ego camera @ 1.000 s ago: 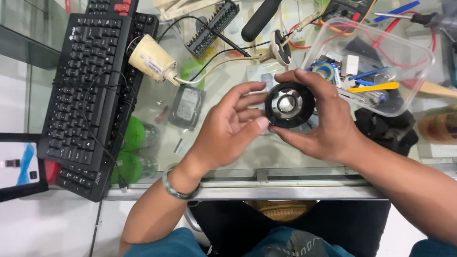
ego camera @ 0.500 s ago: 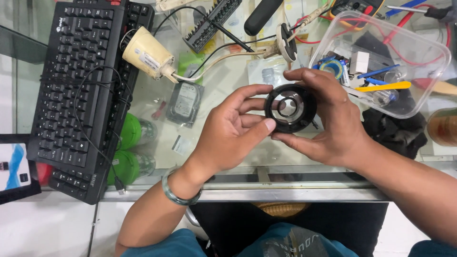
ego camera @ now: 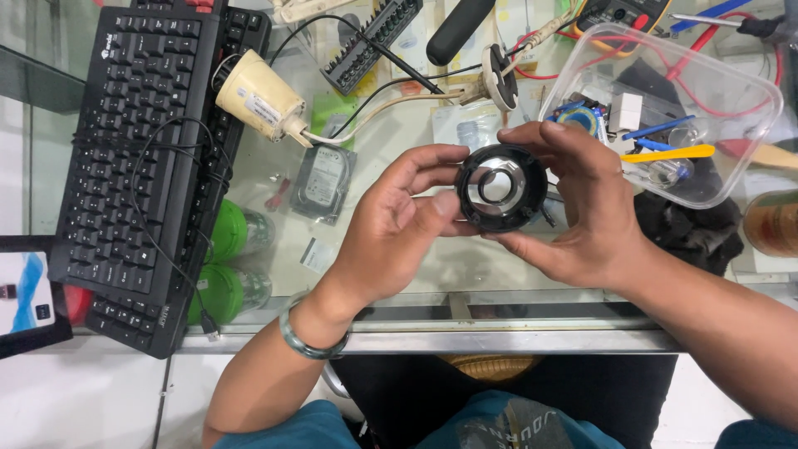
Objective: Repairing the internal wiring and components of a security camera on a workbench.
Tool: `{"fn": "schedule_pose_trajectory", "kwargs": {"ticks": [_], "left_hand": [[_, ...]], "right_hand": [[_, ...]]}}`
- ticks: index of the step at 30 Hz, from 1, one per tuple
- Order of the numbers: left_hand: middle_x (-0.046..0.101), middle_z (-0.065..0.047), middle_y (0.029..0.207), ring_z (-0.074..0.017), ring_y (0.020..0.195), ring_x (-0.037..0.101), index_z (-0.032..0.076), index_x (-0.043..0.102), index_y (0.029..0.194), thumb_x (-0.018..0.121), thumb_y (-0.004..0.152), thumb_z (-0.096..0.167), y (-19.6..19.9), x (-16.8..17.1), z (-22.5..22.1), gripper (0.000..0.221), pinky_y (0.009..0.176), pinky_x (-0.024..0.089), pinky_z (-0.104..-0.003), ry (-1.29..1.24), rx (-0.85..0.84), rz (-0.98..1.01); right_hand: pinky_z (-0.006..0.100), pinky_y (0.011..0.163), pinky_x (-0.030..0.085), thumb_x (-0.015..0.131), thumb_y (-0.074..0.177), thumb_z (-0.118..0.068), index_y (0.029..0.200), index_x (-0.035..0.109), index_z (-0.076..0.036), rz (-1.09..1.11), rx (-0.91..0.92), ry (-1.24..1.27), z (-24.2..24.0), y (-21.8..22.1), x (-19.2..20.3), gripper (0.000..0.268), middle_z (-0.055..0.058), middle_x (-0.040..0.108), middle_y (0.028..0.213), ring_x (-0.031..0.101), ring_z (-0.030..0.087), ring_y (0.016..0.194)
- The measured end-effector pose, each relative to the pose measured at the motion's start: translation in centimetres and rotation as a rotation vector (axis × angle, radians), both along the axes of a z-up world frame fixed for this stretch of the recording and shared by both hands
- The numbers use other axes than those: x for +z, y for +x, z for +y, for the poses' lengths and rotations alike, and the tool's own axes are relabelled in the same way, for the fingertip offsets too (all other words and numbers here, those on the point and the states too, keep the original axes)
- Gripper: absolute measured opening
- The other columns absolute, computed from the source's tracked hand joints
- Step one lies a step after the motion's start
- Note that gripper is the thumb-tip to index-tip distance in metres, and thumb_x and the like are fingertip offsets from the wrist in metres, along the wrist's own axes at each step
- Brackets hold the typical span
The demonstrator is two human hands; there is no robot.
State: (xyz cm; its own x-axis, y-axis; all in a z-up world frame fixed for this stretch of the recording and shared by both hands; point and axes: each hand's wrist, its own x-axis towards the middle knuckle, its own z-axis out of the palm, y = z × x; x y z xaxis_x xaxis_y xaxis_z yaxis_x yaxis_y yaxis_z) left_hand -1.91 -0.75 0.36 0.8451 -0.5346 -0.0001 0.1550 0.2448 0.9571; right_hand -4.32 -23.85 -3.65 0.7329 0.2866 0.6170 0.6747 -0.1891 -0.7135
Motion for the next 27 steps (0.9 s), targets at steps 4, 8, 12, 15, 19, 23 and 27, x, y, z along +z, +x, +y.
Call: {"fn": "schedule_pose_trajectory", "kwargs": {"ticks": [4,8,12,15,19,23,27], "left_hand": [[0.068,-0.020,0.120,-0.0294,0.100,0.073,0.002,0.051,0.135,0.046,0.105,0.048,0.7,-3.7,-0.6,0.055,0.087,0.064,-0.046,-0.233,-0.046,0.254],[0.071,-0.022,0.118,-0.0316,0.106,0.071,0.003,0.056,0.136,0.030,0.108,0.062,0.1,-4.7,-1.4,0.070,0.093,0.060,-0.046,-0.418,-0.234,0.506],[0.070,-0.027,0.115,-0.0340,0.106,0.070,-0.008,0.065,0.123,0.026,0.108,0.067,-1.0,-6.4,-2.3,0.085,0.096,0.057,-0.044,-0.510,-0.294,0.596],[0.070,-0.024,0.109,-0.0299,0.105,0.069,-0.008,0.066,0.117,0.027,0.108,0.065,-1.2,-6.1,-2.5,0.083,0.094,0.056,-0.040,-0.523,-0.259,0.576],[0.070,-0.022,0.112,-0.0295,0.105,0.070,-0.008,0.057,0.138,0.024,0.109,0.066,-1.1,-5.4,-2.0,0.086,0.098,0.055,-0.038,-0.514,-0.306,0.607],[0.069,-0.024,0.107,-0.0291,0.105,0.068,-0.008,0.061,0.129,0.028,0.109,0.064,-1.2,-5.8,-2.2,0.082,0.096,0.056,-0.041,-0.588,-0.275,0.605],[0.070,-0.025,0.107,-0.0304,0.107,0.067,-0.011,0.063,0.124,0.026,0.110,0.064,-1.2,-6.1,-2.1,0.085,0.098,0.055,-0.040,-0.578,-0.261,0.616]], "right_hand": [[0.052,0.124,0.053,0.084,0.088,-0.008,0.156,0.024,-0.007,-0.018,0.030,0.011,0.1,0.0,0.4,0.090,0.031,0.047,0.146,0.056,0.045,0.143],[0.051,0.122,0.046,0.083,0.090,-0.017,0.157,0.019,-0.009,-0.010,0.062,-0.084,0.5,-0.2,1.3,0.093,0.029,0.058,0.143,0.060,0.041,0.140],[0.054,0.125,0.036,0.078,0.094,-0.022,0.156,0.015,-0.009,-0.011,0.121,-0.164,0.6,-0.3,1.4,0.089,0.028,0.060,0.145,0.056,0.044,0.144],[0.052,0.123,0.038,0.078,0.095,-0.022,0.156,0.016,-0.010,-0.011,0.133,-0.168,0.6,-0.1,1.2,0.088,0.026,0.060,0.147,0.053,0.041,0.146],[0.056,0.125,0.041,0.077,0.094,-0.026,0.155,0.020,-0.013,-0.014,0.122,-0.137,0.8,-0.1,1.1,0.084,0.029,0.051,0.151,0.050,0.043,0.146],[0.054,0.121,0.048,0.081,0.088,-0.034,0.148,0.033,-0.006,-0.004,0.057,-0.172,1.0,0.0,0.8,0.081,0.024,0.057,0.144,0.058,0.042,0.141],[0.054,0.118,0.051,0.077,0.090,-0.035,0.140,0.044,0.001,-0.045,0.024,-0.223,1.2,0.1,1.0,0.070,0.022,0.062,0.139,0.060,0.043,0.138]]}}
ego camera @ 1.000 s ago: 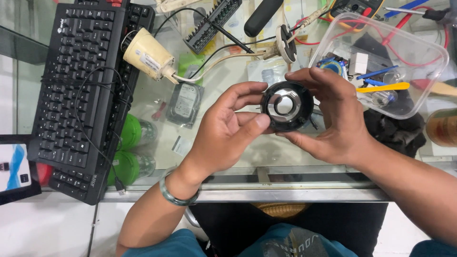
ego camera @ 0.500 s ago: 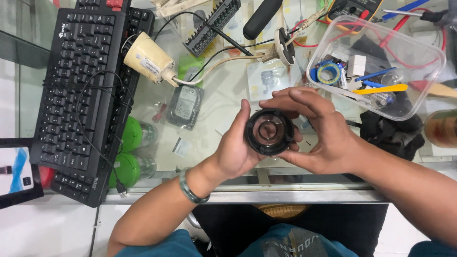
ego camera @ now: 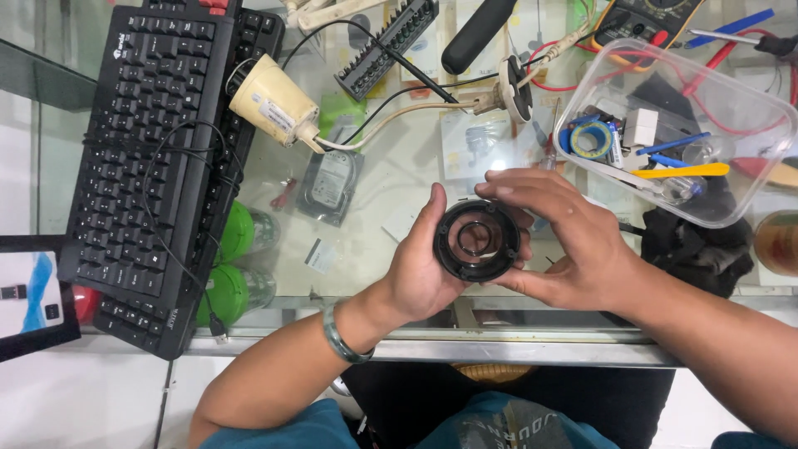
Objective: Repairing the internal wiring and components of a security camera on a workbench.
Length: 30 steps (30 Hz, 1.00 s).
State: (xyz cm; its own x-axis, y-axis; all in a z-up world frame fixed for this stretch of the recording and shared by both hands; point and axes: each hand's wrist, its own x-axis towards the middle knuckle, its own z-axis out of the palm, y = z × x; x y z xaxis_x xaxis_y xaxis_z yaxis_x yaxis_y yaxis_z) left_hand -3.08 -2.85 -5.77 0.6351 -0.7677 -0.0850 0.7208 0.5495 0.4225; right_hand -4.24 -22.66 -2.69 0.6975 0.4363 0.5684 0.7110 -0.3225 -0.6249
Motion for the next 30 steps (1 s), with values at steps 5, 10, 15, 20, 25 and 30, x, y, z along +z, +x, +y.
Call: {"fn": "schedule_pose_trajectory", "kwargs": {"ticks": [5,10,15,20,25,30], "left_hand": [[0.069,-0.025,0.107,-0.0304,0.106,0.067,-0.011,0.063,0.123,0.026,0.110,0.064,-0.1,-0.2,-0.1,0.085,0.097,0.055,-0.041,-0.027,-0.003,0.028],[0.067,-0.023,0.110,-0.0289,0.106,0.067,-0.010,0.065,0.119,0.028,0.110,0.063,-0.1,0.1,-0.1,0.082,0.097,0.055,-0.040,-0.031,0.015,0.039],[0.068,-0.023,0.110,-0.0294,0.106,0.067,-0.012,0.063,0.123,0.028,0.110,0.063,-0.1,-0.3,-0.2,0.084,0.098,0.054,-0.041,-0.071,0.005,0.072],[0.069,-0.024,0.110,-0.0291,0.108,0.067,-0.010,0.061,0.128,0.029,0.108,0.066,0.0,-0.5,0.0,0.085,0.098,0.054,-0.041,-0.074,-0.027,0.068],[0.069,-0.023,0.107,-0.0298,0.098,0.064,-0.008,0.061,0.129,0.026,0.110,0.063,0.3,0.7,0.1,0.082,0.087,0.051,-0.039,-0.060,0.037,-0.009],[0.069,-0.022,0.110,-0.0267,0.096,0.065,-0.009,0.059,0.133,0.031,0.108,0.066,1.5,1.2,1.3,0.084,0.080,0.052,-0.034,-0.094,0.108,0.042]], "right_hand": [[0.054,0.118,0.052,0.076,0.090,-0.034,0.138,0.047,0.003,-0.001,0.007,-0.007,0.2,0.1,0.3,0.067,0.023,0.063,0.137,0.062,0.043,0.136],[0.055,0.117,0.053,0.075,0.091,-0.033,0.135,0.049,0.004,-0.011,0.025,-0.005,0.3,0.2,0.8,0.063,0.025,0.063,0.135,0.063,0.044,0.133],[0.054,0.116,0.054,0.076,0.090,-0.031,0.135,0.049,0.006,-0.001,0.025,0.007,0.4,0.1,0.9,0.064,0.026,0.063,0.135,0.064,0.045,0.133],[0.051,0.119,0.052,0.082,0.086,-0.035,0.141,0.044,0.003,0.022,-0.008,-0.016,-0.1,-0.1,-0.1,0.077,0.024,0.064,0.137,0.062,0.042,0.137],[0.046,0.126,0.039,0.095,0.051,-0.046,0.156,0.025,-0.011,0.275,0.044,0.108,-1.3,-0.1,-2.0,0.131,0.025,0.056,0.150,0.056,0.036,0.144],[0.046,0.102,0.058,0.046,0.107,-0.046,0.148,0.031,-0.002,0.253,-0.089,0.329,-1.1,0.2,-1.9,0.062,0.028,0.055,0.134,0.065,0.041,0.126]]}}
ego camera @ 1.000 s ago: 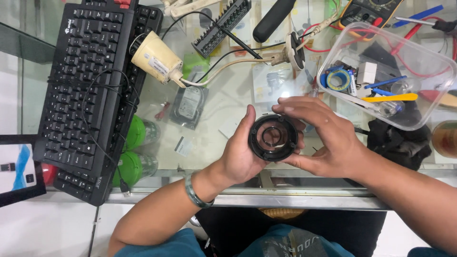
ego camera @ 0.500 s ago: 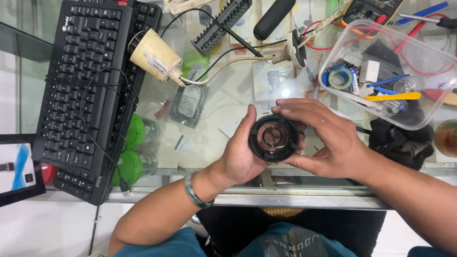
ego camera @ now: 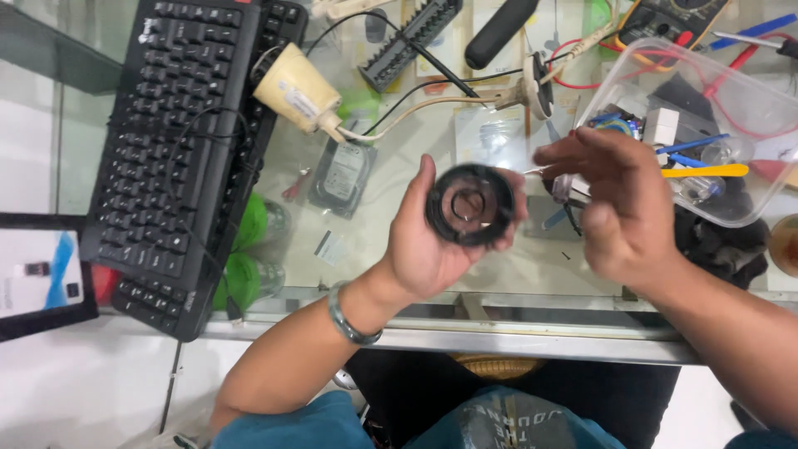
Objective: Repairing the internal wiring and components of a security camera on a workbench.
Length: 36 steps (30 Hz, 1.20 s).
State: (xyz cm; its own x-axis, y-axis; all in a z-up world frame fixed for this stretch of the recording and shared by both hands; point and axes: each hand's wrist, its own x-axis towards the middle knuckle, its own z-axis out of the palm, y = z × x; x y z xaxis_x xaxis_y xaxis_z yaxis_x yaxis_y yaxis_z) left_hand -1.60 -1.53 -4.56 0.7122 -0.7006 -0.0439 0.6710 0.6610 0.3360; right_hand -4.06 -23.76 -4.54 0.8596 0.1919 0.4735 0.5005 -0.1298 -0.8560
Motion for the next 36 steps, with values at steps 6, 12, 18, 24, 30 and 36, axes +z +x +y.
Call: {"fn": "schedule_pose_trajectory", "kwargs": {"ticks": [6,12,18,24,30,36], "left_hand": [[0.067,-0.016,0.118,-0.0254,0.097,0.063,-0.001,0.063,0.127,0.037,0.113,0.050,3.0,3.3,3.9,0.059,0.073,0.048,-0.032,-0.123,0.288,-0.158],[0.063,-0.016,0.116,-0.0245,0.094,0.058,0.000,0.060,0.131,0.045,0.104,0.057,5.7,5.4,10.4,0.065,0.076,0.044,-0.033,-0.165,0.552,-0.213],[0.067,-0.020,0.115,-0.0276,0.093,0.061,-0.002,0.061,0.132,0.046,0.105,0.059,8.4,2.9,10.8,0.069,0.074,0.046,-0.033,-0.249,0.594,-0.204],[0.068,-0.017,0.116,-0.0252,0.092,0.063,-0.004,0.061,0.133,0.041,0.109,0.058,7.2,3.9,10.0,0.069,0.075,0.049,-0.032,-0.186,0.617,-0.243],[0.065,-0.015,0.113,-0.0250,0.091,0.058,-0.002,0.061,0.128,0.037,0.110,0.057,6.4,5.3,10.3,0.067,0.072,0.043,-0.031,-0.204,0.646,-0.335],[0.063,-0.014,0.115,-0.0231,0.093,0.056,-0.003,0.062,0.128,0.037,0.111,0.056,5.0,6.4,9.9,0.066,0.075,0.040,-0.033,-0.219,0.651,-0.379]], "right_hand": [[0.032,0.069,0.055,0.053,0.114,-0.002,0.117,0.059,0.009,0.066,-0.290,-0.154,3.1,0.8,2.9,0.013,0.023,0.068,0.101,0.067,0.025,0.082],[0.036,0.083,0.058,0.065,0.105,-0.007,0.117,0.071,0.003,-0.156,-0.167,-0.561,10.7,5.5,5.7,0.017,0.015,0.074,0.105,0.070,0.026,0.093],[0.052,0.080,0.042,0.054,0.092,-0.025,0.099,0.057,-0.011,-0.184,-0.086,-0.770,19.5,13.7,3.3,0.016,0.010,0.061,0.090,0.063,0.040,0.084],[0.043,0.068,0.036,0.056,0.091,-0.017,0.079,0.044,-0.014,-0.137,-0.154,-0.794,20.3,14.9,1.5,0.018,0.007,0.052,0.068,0.048,0.029,0.064],[0.036,0.068,0.045,0.067,0.093,-0.026,0.107,0.066,-0.006,0.074,-0.251,-0.573,17.9,12.7,3.4,0.025,0.008,0.072,0.091,0.060,0.019,0.080],[0.036,0.093,0.052,0.076,0.099,-0.022,0.133,0.044,0.003,-0.039,-0.132,-0.197,9.4,8.1,6.2,0.053,0.018,0.040,0.130,0.047,0.027,0.121]]}}
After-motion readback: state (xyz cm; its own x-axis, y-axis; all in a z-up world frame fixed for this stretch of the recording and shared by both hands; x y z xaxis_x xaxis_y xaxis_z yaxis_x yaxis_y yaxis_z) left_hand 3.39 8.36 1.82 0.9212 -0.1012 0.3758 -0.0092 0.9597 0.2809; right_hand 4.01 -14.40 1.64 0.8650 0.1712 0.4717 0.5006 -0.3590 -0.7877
